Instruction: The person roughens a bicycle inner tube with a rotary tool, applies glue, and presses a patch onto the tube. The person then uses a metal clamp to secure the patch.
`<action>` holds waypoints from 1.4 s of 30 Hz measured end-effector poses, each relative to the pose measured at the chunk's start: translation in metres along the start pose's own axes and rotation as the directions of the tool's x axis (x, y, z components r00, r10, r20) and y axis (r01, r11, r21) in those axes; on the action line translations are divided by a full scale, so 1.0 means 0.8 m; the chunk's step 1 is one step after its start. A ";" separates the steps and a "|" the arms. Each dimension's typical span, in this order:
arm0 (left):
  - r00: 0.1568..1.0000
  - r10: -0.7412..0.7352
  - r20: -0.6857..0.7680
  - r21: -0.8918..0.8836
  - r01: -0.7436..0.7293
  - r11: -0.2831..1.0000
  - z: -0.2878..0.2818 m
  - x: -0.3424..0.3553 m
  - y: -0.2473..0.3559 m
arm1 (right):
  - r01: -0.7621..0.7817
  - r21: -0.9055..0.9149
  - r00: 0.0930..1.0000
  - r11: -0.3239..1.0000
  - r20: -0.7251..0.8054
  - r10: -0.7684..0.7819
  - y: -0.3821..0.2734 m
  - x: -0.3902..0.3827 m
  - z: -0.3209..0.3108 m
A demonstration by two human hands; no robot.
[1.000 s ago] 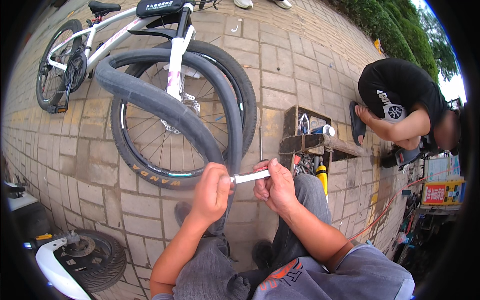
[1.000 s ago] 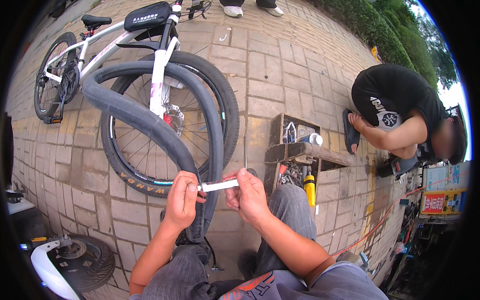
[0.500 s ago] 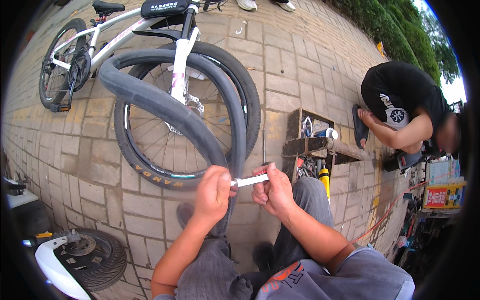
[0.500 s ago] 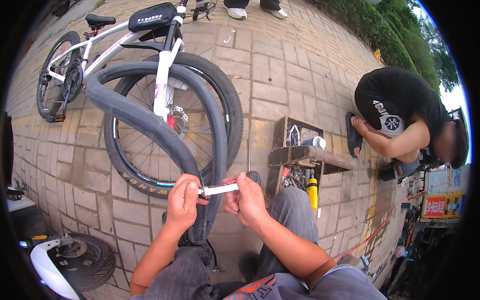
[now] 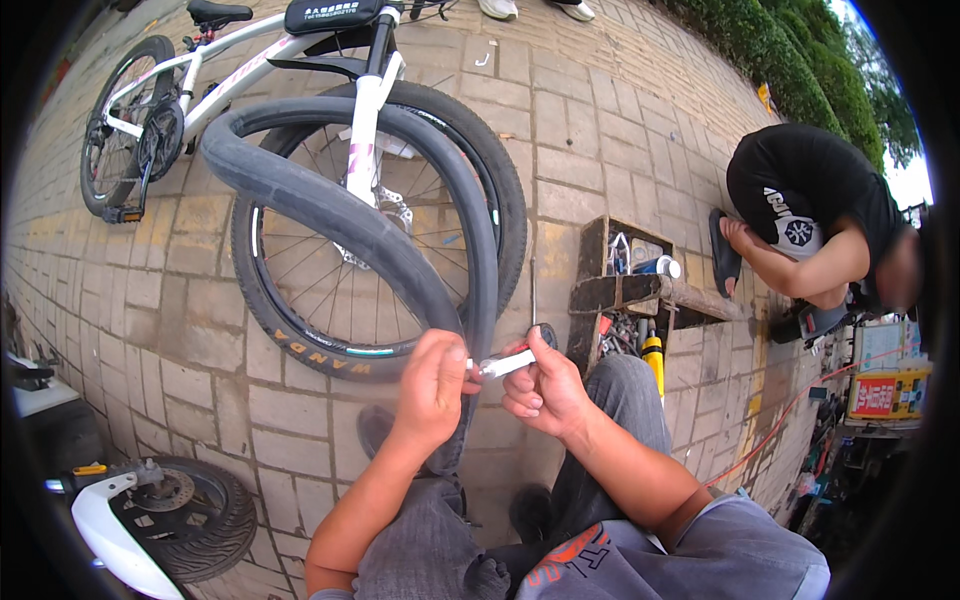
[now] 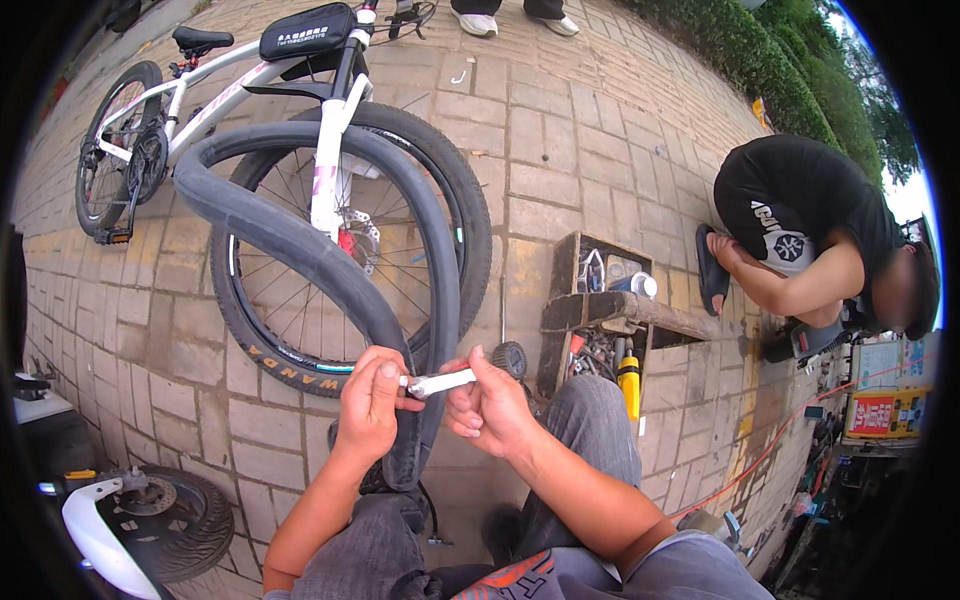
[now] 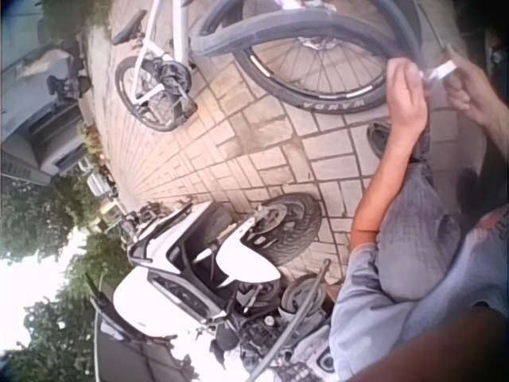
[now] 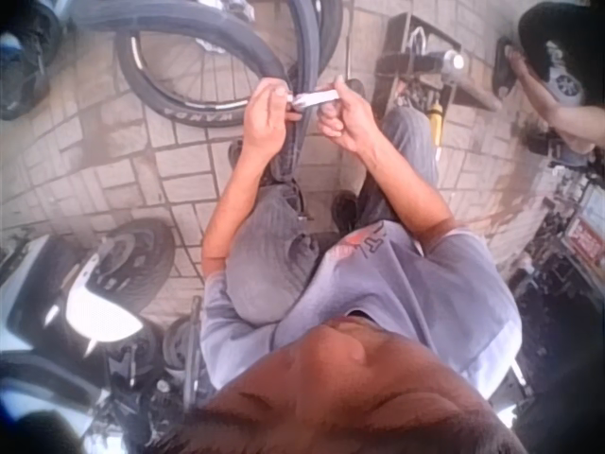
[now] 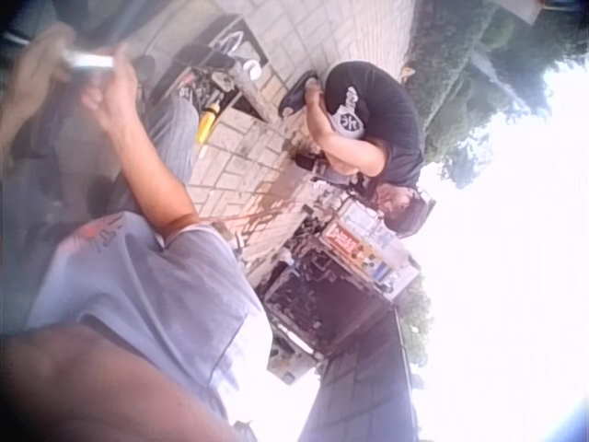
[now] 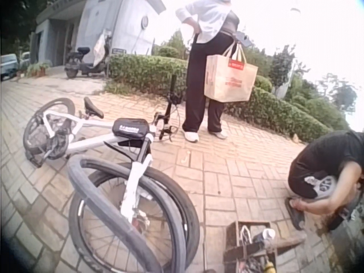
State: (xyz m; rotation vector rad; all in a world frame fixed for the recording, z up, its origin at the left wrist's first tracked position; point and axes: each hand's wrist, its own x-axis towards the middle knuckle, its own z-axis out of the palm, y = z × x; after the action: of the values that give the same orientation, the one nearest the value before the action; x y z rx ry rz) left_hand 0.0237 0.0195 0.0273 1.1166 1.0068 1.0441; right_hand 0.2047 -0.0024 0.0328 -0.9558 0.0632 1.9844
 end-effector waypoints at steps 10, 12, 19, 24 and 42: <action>0.865 0.500 0.053 0.247 -0.496 0.832 -0.005 -0.003 -0.006 | 0.617 -0.585 0.747 0.527 0.225 -0.625 -0.056 0.020 0.058; 0.849 0.524 0.067 0.257 -0.522 0.813 -0.004 -0.002 -0.002 | 0.655 -0.653 0.687 0.381 0.304 -0.660 -0.057 0.024 0.077; 0.822 0.562 0.092 0.301 -0.561 0.771 -0.007 0.002 0.000 | 0.630 -0.773 0.598 0.073 0.424 -0.680 -0.047 0.030 0.097; 0.824 0.557 0.099 0.279 -0.561 0.780 -0.006 0.001 0.002 | 0.627 -0.779 0.557 0.001 0.448 -0.700 -0.042 0.033 0.092; 0.840 0.524 0.139 0.277 -0.541 0.794 -0.004 0.001 0.002 | 0.630 -0.774 0.513 -0.067 0.480 -0.712 -0.041 0.037 0.089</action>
State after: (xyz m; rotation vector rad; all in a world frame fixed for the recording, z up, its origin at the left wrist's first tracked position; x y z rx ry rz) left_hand 0.0205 0.0209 0.0284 1.7487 0.8393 1.3207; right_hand 0.1784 0.0656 0.0738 -1.3360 -1.4298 0.7871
